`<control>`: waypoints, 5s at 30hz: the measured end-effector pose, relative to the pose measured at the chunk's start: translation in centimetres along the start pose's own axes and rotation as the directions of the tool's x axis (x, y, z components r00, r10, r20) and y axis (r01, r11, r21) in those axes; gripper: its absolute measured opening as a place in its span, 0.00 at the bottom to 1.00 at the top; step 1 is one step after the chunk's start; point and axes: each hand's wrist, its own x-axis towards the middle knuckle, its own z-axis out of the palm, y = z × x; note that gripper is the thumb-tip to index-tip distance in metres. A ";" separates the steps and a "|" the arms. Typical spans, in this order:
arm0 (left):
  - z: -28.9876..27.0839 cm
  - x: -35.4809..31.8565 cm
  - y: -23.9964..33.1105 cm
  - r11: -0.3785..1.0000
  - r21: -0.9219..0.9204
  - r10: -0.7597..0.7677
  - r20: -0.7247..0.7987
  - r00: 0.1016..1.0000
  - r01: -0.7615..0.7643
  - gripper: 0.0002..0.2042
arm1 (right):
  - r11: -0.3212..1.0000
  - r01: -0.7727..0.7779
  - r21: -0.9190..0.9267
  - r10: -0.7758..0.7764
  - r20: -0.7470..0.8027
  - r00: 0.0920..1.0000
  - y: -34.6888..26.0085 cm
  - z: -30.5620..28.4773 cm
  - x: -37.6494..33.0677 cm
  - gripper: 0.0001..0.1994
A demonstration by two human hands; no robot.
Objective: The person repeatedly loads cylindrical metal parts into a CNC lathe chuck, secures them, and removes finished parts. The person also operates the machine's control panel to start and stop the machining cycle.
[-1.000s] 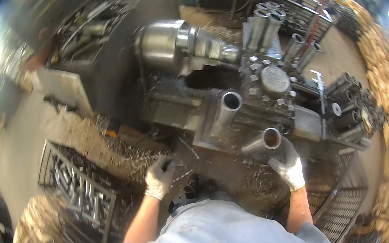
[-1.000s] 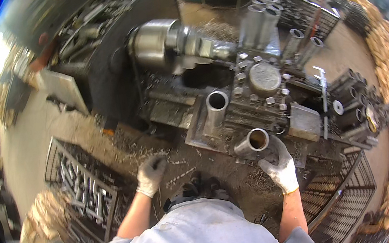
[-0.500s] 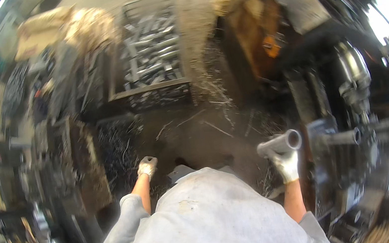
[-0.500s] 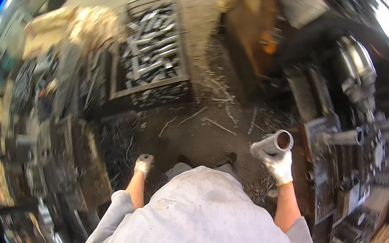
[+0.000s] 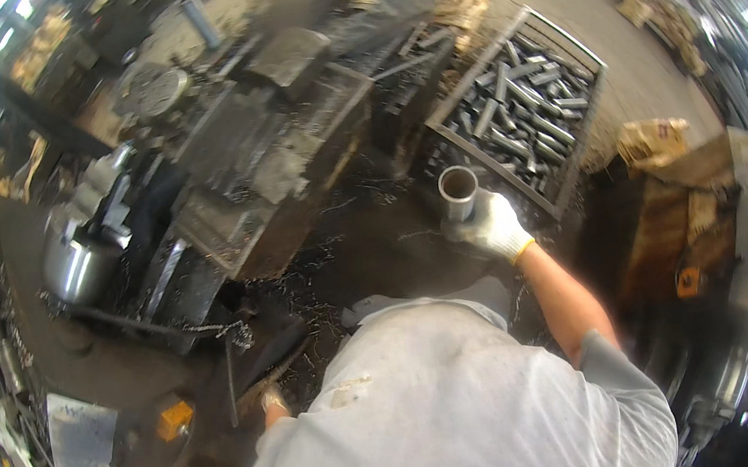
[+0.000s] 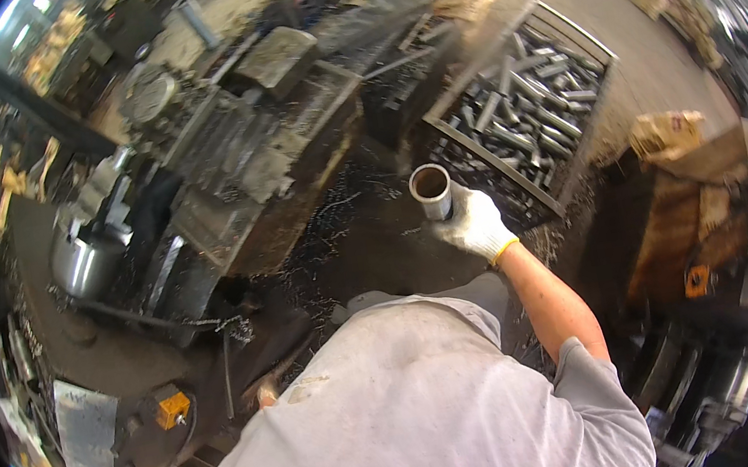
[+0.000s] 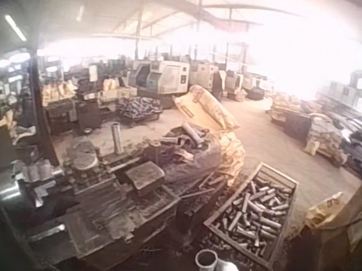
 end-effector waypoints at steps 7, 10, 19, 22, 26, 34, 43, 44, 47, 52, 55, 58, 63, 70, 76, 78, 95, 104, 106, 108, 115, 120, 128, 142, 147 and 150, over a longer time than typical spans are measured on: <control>1.7 -6.3 -3.2 0.632 -0.775 -0.287 -0.220 0.932 0.011 0.25 | 0.914 0.319 0.250 -0.379 0.249 0.891 -14.0 3.2 6.4 0.30; 2.1 -10.0 -0.2 0.567 -0.804 -0.474 -0.495 0.728 -0.178 0.27 | 0.853 0.478 0.211 -0.522 0.296 0.800 -18.2 5.9 11.5 0.31; -10.3 -22.2 6.3 0.822 -0.417 -0.342 -0.906 0.249 -0.389 0.26 | 0.711 0.692 0.128 -0.644 0.515 0.566 -23.0 7.8 23.7 0.30; -10.5 -23.0 6.2 0.921 -0.196 -0.116 -0.963 0.243 -0.338 0.22 | 0.430 0.883 0.187 -0.777 0.574 0.257 -25.0 3.0 28.8 0.22; -11.7 -21.3 3.4 0.880 -0.303 -0.159 -0.914 0.374 -0.367 0.22 | 0.434 0.807 0.400 -0.892 0.318 0.322 -32.2 -0.9 33.6 0.13; -7.7 -21.7 13.5 0.544 -0.604 -0.157 -0.755 0.637 -0.582 0.21 | 0.407 0.897 0.174 -0.629 0.765 0.137 -53.0 15.5 39.5 0.30; -23.8 -28.8 44.2 0.613 0.695 0.725 -0.684 -0.082 -0.376 0.45 | 0.521 0.812 -0.263 -0.078 0.933 0.352 -52.5 19.7 54.2 0.13; -25.8 -28.5 45.7 0.636 0.714 0.741 -0.671 -0.025 -0.292 0.47 | 0.517 0.782 -0.347 -0.099 0.884 0.458 -52.6 18.1 57.3 0.14; -30.2 -28.1 48.7 0.575 0.773 0.812 -0.578 0.075 -0.269 0.44 | 0.805 0.583 -0.113 -0.505 0.386 0.772 -54.5 15.6 61.5 0.13; -33.9 -29.2 52.6 0.588 0.745 0.795 -0.458 0.399 -0.316 0.47 | 0.730 0.676 0.102 -0.483 0.777 0.404 -57.7 19.3 47.7 0.34; -34.1 -29.4 53.2 0.667 0.636 0.739 -0.500 0.452 -0.387 0.44 | 0.309 0.950 0.039 -0.219 0.975 0.031 -56.8 22.2 39.3 0.32; -32.8 -28.4 51.7 0.683 0.651 0.728 -0.641 0.243 -0.330 0.42 | 0.104 0.991 0.089 -0.258 0.964 -0.060 -56.4 24.1 39.1 0.21; -31.6 -26.4 48.9 0.610 0.634 0.718 -0.696 -0.005 -0.475 0.38 | 0.459 0.885 0.079 -0.072 0.996 -0.052 -56.6 27.5 42.6 0.21; -31.3 -26.6 48.4 0.709 0.552 0.672 -0.718 0.182 -0.438 0.38 | -0.020 0.984 -0.177 -0.313 0.936 0.162 -54.7 20.2 40.5 0.24; -32.2 -26.2 47.8 0.647 0.587 0.691 -0.722 0.048 -0.487 0.37 | -0.187 0.782 -0.594 -0.676 0.655 0.336 -55.6 9.4 35.3 0.22; -31.6 -27.8 46.9 0.579 0.591 0.713 -0.701 -0.002 -0.562 0.38 | 0.047 0.843 -0.537 -0.792 0.494 0.359 -54.5 5.3 29.8 0.28; -2.0 -29.1 37.0 0.240 -0.901 0.672 -0.114 0.732 -0.361 0.18 | 0.903 0.092 0.420 -0.404 0.759 0.511 -22.6 17.5 14.0 0.36; -3.4 -30.1 37.2 0.026 -0.987 0.677 0.136 0.723 0.161 0.20 | 0.975 0.193 -0.114 -0.031 0.786 0.618 -1.3 -4.0 18.1 0.42; -3.8 -29.8 36.9 0.047 -0.988 0.736 0.136 0.663 0.150 0.20 | 0.979 -0.131 -0.159 0.202 0.618 0.760 5.6 -10.0 17.9 0.36; -3.9 -29.8 36.5 0.047 -0.978 0.761 0.166 0.627 0.202 0.20 | 0.901 -0.276 -0.335 0.398 0.383 0.834 9.4 -13.1 19.1 0.31; -4.7 -31.9 34.8 0.111 -0.991 0.790 0.040 0.612 -0.079 0.24 | 0.865 0.499 -0.050 -0.490 0.121 0.863 -9.7 -1.4 22.3 0.41; -5.2 -34.5 33.5 0.262 -0.943 0.748 0.064 0.661 -0.205 0.33 | 0.744 0.662 0.092 -0.640 0.381 0.667 -27.0 7.2 17.9 0.30; -7.2 -31.6 32.0 0.212 -0.972 0.717 0.088 0.691 -0.097 0.24 | 0.531 0.796 -0.290 -0.518 0.632 0.576 -27.8 19.3 14.2 0.26; -13.1 -34.2 38.9 -0.193 -0.874 0.786 -0.410 0.463 -0.447 0.32 | 0.856 0.188 0.481 -0.501 0.682 0.534 -40.1 17.7 13.1 0.31; -18.1 -32.8 38.9 -0.313 -0.444 0.721 -0.687 0.094 -0.839 0.37 | 0.520 0.663 0.539 -0.838 0.475 0.271 -44.8 10.7 17.4 0.40; -17.9 -28.8 35.9 -0.112 -0.491 0.719 -0.640 0.271 -0.864 0.34 | 0.244 0.964 0.108 -0.870 0.463 0.169 -50.1 8.5 24.2 0.39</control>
